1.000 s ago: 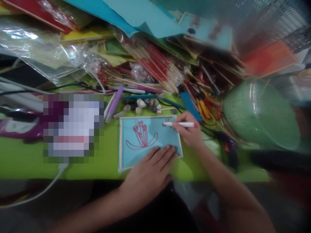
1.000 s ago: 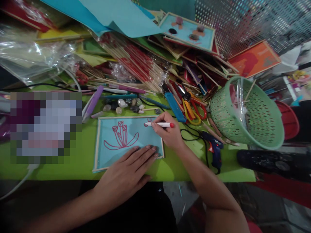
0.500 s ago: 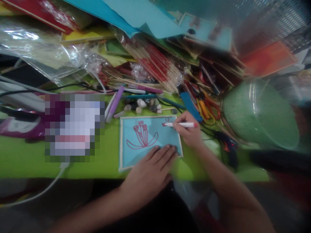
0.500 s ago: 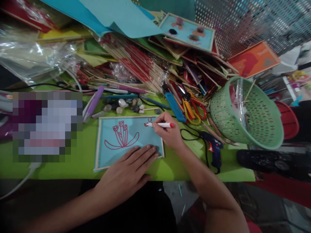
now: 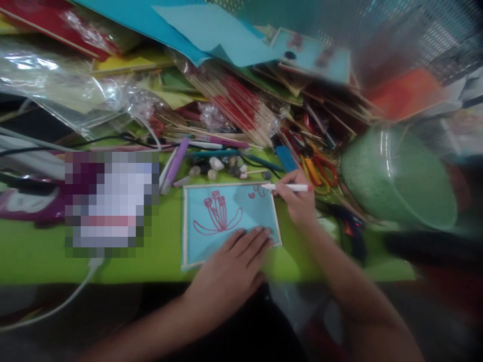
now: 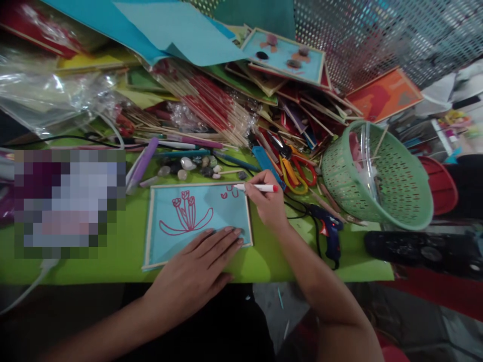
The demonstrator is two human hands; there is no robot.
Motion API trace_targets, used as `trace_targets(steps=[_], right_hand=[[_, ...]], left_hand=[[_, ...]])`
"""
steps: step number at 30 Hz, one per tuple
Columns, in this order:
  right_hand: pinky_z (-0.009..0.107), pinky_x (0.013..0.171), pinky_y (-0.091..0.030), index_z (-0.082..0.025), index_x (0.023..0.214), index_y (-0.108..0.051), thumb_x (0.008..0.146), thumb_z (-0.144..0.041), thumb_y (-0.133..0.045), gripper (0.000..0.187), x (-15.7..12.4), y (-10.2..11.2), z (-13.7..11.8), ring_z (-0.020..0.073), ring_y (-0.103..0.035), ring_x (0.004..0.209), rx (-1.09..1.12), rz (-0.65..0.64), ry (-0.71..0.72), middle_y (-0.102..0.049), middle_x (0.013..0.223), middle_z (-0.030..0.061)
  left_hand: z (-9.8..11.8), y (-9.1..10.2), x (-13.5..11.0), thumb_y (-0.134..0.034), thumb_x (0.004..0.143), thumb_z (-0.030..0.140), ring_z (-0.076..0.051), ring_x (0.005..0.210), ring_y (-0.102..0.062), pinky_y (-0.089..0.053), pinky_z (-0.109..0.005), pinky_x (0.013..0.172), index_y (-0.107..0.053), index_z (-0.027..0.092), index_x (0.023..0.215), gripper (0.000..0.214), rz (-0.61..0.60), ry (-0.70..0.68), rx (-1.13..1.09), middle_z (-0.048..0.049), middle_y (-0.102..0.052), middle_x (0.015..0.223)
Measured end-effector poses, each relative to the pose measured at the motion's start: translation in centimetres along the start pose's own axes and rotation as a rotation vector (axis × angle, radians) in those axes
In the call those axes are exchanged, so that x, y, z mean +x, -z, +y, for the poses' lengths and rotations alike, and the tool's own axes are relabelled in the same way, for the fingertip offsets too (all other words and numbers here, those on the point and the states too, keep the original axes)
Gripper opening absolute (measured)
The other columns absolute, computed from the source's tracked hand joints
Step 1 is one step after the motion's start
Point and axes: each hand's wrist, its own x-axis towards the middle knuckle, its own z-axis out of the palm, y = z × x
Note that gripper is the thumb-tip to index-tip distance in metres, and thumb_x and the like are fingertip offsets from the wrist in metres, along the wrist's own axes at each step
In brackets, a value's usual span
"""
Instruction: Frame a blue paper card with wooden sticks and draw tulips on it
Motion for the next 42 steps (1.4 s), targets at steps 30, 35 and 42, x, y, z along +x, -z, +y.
trace_targets(steps=[30, 35, 42], right_hand=[[0.029, 0.062, -0.046, -0.024, 0.08, -0.059, 0.087, -0.033, -0.071, 0.017, 0.04, -0.21, -0.51, 0.0149, -0.055, 0.066, -0.127, -0.05, 0.027, -0.06, 0.07, -0.0036], [0.029, 0.062, -0.046, -0.024, 0.08, -0.059, 0.086, -0.033, -0.072, 0.016, 0.03, -0.14, -0.62, 0.0154, -0.057, 0.066, -0.119, -0.079, 0.024, -0.063, 0.071, -0.0031], [0.03, 0.061, -0.046, -0.024, 0.079, -0.059, 0.086, -0.032, -0.072, 0.017, -0.12, -0.12, -0.73, 0.0155, -0.057, 0.064, -0.093, -0.11, 0.015, -0.063, 0.069, -0.003]], left_hand=[[-0.04, -0.03, 0.0, -0.048, 0.111, 0.044, -0.023, 0.151, -0.049, -0.034, -0.043, 0.125, -0.054, 0.014, 0.152, 0.052, -0.011, 0.008, -0.019, -0.0058, -0.056, 0.163], [-0.06, -0.08, -0.03, -0.048, 0.111, 0.043, -0.024, 0.151, -0.048, -0.033, -0.043, 0.125, -0.054, 0.013, 0.152, 0.051, -0.012, -0.009, -0.009, -0.0066, -0.056, 0.162], [-0.08, 0.04, -0.02, -0.042, 0.112, 0.04, -0.023, 0.149, -0.05, -0.033, -0.043, 0.124, -0.055, 0.013, 0.151, 0.049, -0.004, -0.01, 0.015, -0.0054, -0.057, 0.161]])
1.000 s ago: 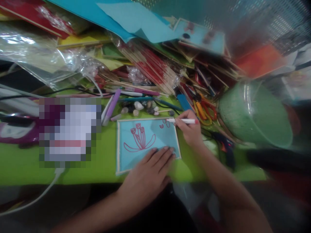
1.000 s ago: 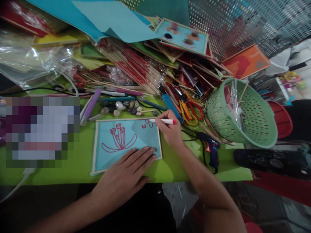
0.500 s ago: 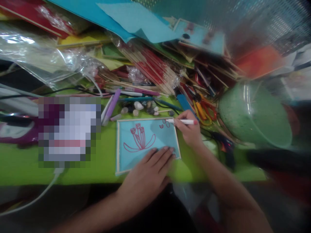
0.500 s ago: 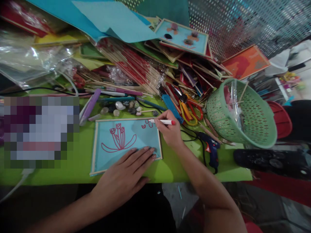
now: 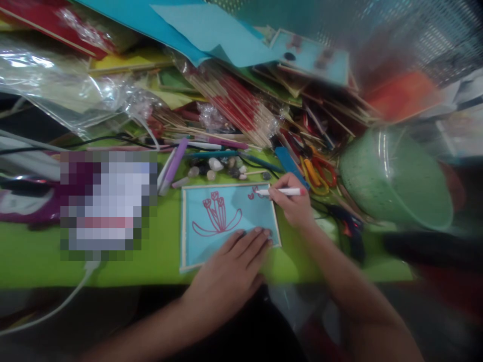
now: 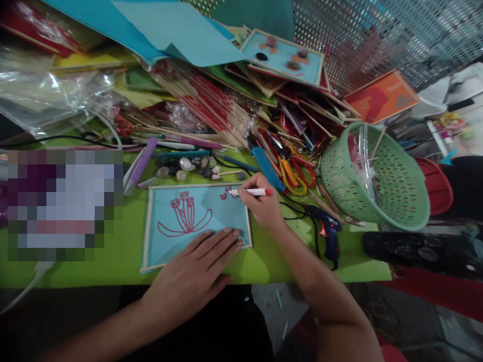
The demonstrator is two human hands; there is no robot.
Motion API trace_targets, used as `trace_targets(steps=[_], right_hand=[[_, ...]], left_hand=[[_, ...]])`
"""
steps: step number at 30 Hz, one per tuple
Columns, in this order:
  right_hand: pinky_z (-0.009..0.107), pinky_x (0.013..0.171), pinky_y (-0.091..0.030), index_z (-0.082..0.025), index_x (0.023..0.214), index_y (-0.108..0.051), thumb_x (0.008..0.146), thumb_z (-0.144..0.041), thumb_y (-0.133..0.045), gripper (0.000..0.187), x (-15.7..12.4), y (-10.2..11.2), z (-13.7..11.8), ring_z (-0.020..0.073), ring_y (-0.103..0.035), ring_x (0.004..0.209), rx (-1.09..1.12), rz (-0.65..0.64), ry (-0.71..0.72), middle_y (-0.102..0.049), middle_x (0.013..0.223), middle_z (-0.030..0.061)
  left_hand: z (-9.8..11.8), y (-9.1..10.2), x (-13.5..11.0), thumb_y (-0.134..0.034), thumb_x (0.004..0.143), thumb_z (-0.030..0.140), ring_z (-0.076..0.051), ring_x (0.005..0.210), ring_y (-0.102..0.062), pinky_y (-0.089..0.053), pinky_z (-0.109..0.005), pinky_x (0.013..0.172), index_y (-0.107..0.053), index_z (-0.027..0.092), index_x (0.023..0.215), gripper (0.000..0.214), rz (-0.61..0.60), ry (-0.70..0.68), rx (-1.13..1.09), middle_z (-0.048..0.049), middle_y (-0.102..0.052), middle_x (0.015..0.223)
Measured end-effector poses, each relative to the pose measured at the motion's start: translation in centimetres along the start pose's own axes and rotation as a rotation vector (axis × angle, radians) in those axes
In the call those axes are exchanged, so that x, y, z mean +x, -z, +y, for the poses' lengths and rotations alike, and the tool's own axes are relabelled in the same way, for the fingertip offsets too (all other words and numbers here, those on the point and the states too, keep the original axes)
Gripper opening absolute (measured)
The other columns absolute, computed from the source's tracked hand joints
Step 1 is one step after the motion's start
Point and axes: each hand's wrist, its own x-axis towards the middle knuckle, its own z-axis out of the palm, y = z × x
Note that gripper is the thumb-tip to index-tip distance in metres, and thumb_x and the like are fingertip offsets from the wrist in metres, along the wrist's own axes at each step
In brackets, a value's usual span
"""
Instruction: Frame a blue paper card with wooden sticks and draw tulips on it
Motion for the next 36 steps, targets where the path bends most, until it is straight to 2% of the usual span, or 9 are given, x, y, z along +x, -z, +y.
trace_targets(steps=[7, 19, 36], right_hand=[[0.03, 0.061, -0.046, -0.024, 0.08, -0.06, 0.087, -0.031, -0.071, 0.015, 0.09, -0.19, 0.12, 0.0151, -0.057, 0.064, 0.031, 0.061, 0.018, -0.063, 0.069, -0.0031], [0.029, 0.063, -0.048, -0.024, 0.082, -0.061, 0.087, -0.032, -0.071, 0.014, 0.28, -0.3, 0.13, 0.0149, -0.06, 0.066, 0.022, 0.035, 0.026, -0.065, 0.071, -0.0029], [0.029, 0.061, -0.046, -0.024, 0.078, -0.06, 0.085, -0.029, -0.071, 0.014, 0.25, -0.25, 0.2, 0.0145, -0.058, 0.064, 0.02, 0.053, 0.013, -0.063, 0.069, -0.0038]], left_hand=[[0.02, 0.0, 0.06, -0.041, 0.113, 0.041, -0.023, 0.148, -0.052, -0.034, -0.043, 0.123, -0.056, 0.013, 0.149, 0.048, 0.009, 0.005, -0.002, -0.0049, -0.059, 0.159], [0.1, -0.33, -0.13, -0.043, 0.112, 0.043, -0.023, 0.152, -0.048, -0.034, -0.044, 0.125, -0.054, 0.014, 0.153, 0.051, -0.025, 0.007, -0.023, -0.0067, -0.055, 0.163], [-0.02, -0.19, -0.09, -0.044, 0.112, 0.042, -0.022, 0.149, -0.051, -0.035, -0.043, 0.124, -0.055, 0.013, 0.151, 0.05, 0.02, 0.008, -0.004, -0.005, -0.058, 0.16]])
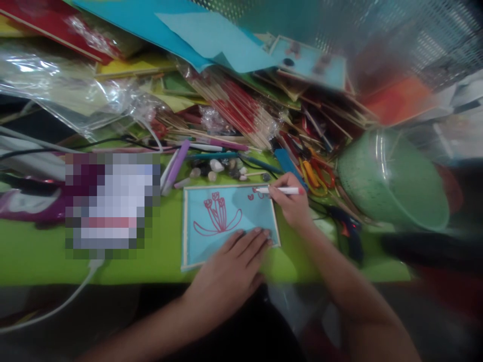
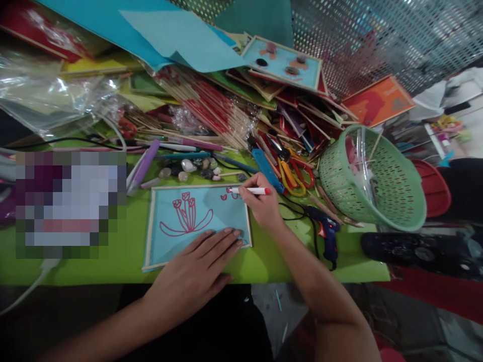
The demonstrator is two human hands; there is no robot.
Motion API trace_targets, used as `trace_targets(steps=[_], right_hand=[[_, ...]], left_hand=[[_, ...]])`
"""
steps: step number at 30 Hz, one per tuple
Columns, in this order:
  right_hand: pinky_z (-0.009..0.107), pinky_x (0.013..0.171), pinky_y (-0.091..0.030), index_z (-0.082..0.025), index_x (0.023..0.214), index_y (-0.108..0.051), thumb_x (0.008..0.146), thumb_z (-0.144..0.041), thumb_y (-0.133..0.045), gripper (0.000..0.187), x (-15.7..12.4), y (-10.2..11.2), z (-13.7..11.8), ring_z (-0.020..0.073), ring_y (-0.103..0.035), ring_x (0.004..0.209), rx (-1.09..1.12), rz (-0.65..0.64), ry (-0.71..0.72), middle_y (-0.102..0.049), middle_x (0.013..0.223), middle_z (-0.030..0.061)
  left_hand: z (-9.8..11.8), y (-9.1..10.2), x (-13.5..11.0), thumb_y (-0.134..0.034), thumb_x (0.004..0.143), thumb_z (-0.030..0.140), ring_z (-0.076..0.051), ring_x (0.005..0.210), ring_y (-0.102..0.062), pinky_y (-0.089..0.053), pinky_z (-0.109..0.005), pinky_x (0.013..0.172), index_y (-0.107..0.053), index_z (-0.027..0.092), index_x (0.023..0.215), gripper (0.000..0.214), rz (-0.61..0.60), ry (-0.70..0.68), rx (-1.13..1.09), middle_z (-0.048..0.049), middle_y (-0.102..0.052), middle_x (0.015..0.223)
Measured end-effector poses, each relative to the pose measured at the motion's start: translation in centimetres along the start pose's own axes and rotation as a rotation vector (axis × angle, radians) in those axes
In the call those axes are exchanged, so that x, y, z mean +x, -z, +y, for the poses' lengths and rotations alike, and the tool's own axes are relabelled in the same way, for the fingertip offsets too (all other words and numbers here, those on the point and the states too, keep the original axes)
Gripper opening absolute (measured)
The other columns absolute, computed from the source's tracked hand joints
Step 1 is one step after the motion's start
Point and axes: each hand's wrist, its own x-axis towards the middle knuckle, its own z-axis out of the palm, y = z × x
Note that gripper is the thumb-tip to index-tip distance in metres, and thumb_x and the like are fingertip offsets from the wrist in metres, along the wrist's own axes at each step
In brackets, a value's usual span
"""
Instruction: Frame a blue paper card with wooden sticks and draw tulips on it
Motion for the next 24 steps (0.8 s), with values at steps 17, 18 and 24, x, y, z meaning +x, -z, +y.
trace_targets(steps=[17, 18, 24], right_hand=[[0.029, 0.058, -0.04, -0.024, 0.073, -0.058, 0.08, -0.03, -0.069, 0.015, -0.3, 0.78, -0.01, 0.0131, -0.05, 0.059, 0.041, 0.077, -0.057, -0.058, 0.062, -0.0053], [0.029, 0.058, -0.039, -0.024, 0.073, -0.058, 0.08, -0.03, -0.069, 0.015, -0.28, 0.75, -0.04, 0.013, -0.05, 0.059, 0.037, 0.075, -0.056, -0.057, 0.062, -0.0054], [0.029, 0.06, -0.04, -0.025, 0.073, -0.056, 0.081, -0.029, -0.067, 0.014, -0.23, 0.74, -0.04, 0.0137, -0.05, 0.061, 0.006, 0.073, -0.062, -0.056, 0.063, -0.0054]], left_hand=[[0.06, 0.15, 0.3, -0.04, 0.112, 0.041, -0.021, 0.148, -0.052, -0.033, -0.041, 0.124, -0.056, 0.014, 0.15, 0.048, 0.028, 0.013, -0.009, -0.0034, -0.06, 0.159], [0.06, 0.18, 0.32, -0.04, 0.113, 0.041, -0.021, 0.147, -0.052, -0.034, -0.041, 0.123, -0.057, 0.015, 0.149, 0.048, 0.03, 0.013, -0.005, -0.0033, -0.06, 0.159], [0.05, 0.32, 0.31, -0.037, 0.113, 0.037, -0.021, 0.147, -0.052, -0.036, -0.042, 0.122, -0.056, 0.014, 0.15, 0.048, 0.015, -0.006, 0.016, -0.004, -0.059, 0.159]])
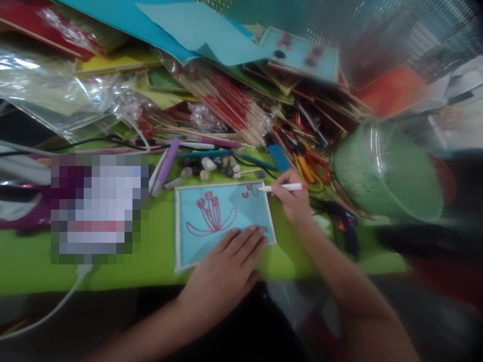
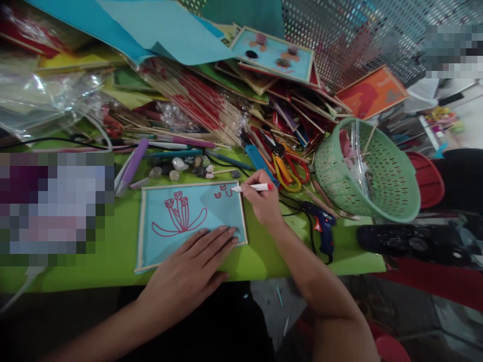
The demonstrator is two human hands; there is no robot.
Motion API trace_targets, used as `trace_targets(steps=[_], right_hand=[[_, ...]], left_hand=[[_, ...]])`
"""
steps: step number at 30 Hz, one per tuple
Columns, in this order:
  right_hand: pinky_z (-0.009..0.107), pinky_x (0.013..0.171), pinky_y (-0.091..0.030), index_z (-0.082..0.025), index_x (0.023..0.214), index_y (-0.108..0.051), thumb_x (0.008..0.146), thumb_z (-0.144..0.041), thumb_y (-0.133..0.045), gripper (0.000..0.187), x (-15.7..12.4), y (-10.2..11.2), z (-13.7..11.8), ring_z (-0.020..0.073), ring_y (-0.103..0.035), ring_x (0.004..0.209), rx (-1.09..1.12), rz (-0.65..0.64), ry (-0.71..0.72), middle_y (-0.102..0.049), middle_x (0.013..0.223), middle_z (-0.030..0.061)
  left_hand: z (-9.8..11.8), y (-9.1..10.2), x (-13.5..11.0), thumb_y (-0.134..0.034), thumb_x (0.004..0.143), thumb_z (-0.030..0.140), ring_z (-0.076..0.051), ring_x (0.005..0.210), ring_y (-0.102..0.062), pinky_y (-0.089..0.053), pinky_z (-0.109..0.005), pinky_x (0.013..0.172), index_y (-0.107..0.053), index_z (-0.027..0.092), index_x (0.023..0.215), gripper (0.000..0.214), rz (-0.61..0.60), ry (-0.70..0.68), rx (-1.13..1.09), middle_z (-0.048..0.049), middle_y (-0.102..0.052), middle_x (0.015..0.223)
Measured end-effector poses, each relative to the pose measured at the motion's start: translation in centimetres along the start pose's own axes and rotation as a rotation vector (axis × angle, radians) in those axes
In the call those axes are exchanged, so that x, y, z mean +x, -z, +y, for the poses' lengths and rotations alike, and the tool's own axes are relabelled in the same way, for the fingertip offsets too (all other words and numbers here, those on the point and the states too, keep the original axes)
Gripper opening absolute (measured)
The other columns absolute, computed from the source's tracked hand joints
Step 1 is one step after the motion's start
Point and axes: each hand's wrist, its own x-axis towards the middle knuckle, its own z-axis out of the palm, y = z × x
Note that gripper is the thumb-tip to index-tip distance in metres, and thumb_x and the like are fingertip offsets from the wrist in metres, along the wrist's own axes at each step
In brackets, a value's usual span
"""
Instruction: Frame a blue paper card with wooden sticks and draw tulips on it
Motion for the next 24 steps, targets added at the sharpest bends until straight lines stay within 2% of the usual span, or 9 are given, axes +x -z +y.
trace_targets(steps=[17, 24], right_hand=[[0.029, 0.058, -0.038, -0.024, 0.072, -0.057, 0.08, -0.028, -0.068, 0.014, -0.16, 0.11, -0.11, 0.0134, -0.048, 0.059, 0.004, -0.048, 0.01, -0.056, 0.061, -0.0055], [0.03, 0.058, -0.038, -0.025, 0.072, -0.057, 0.079, -0.029, -0.068, 0.014, -0.32, 0.08, -0.14, 0.0141, -0.048, 0.06, 0.013, -0.067, -0.003, -0.055, 0.062, -0.0049]], left_hand=[[0.0, 0.09, -0.11, -0.045, 0.111, 0.038, -0.023, 0.149, -0.05, -0.035, -0.042, 0.124, -0.053, 0.014, 0.153, 0.049, -0.027, 0.007, -0.041, -0.0056, -0.057, 0.162], [-0.08, 0.13, -0.13, -0.041, 0.113, 0.039, -0.023, 0.149, -0.051, -0.034, -0.043, 0.124, -0.053, 0.013, 0.153, 0.049, -0.035, -0.002, -0.014, -0.0053, -0.058, 0.16]])
